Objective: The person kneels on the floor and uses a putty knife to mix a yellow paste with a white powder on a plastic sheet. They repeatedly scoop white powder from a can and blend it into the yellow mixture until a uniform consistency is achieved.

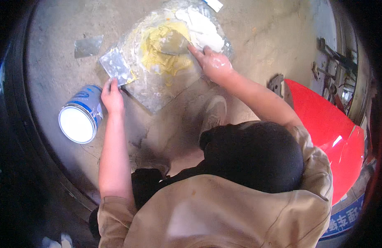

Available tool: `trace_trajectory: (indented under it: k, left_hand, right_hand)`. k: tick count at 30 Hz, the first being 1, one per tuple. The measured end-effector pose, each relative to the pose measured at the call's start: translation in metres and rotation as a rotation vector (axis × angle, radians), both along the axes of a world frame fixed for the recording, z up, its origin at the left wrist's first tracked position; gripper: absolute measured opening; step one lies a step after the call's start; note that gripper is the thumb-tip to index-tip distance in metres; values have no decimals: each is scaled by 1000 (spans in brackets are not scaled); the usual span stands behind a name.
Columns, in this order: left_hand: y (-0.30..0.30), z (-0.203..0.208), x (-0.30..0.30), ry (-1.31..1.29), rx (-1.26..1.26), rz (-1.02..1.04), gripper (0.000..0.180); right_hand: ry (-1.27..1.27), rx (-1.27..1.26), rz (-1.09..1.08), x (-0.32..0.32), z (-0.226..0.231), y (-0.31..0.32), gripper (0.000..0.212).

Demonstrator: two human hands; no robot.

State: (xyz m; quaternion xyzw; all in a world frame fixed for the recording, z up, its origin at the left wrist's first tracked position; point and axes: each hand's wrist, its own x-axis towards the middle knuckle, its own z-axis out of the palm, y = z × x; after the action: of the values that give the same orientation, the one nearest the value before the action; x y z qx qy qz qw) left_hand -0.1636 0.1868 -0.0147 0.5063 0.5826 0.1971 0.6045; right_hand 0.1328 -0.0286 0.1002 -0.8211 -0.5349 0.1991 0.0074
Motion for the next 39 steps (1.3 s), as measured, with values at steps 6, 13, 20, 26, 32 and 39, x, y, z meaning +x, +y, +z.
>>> trace_trajectory:
  k: [6, 13, 20, 26, 32, 39]
  left_hand:
    - [1, 8, 0, 66, -78, 72, 31]
    - [5, 15, 0, -33, -127, 64, 35]
    - [-3, 9, 7, 0, -141, 116, 34]
    - [-5, 1, 3, 13, -136, 60, 35]
    - [-3, 6, 12, 38, -133, 38, 34]
    - [-5, 15, 10, 22, -112, 51, 29]
  right_hand:
    - [32, -155, -23, -10, 18, -19, 55]
    - [57, -178, -8, -7, -14, 9, 55]
    - [932, 39, -764, -28, -9, -66, 43]
    - [1628, 178, -1324, -27, -26, -135, 32]
    - [1710, 248, -1572, -13, -59, -171, 32]
    - [1238, 102, -1344, 78, -70, -145, 36]
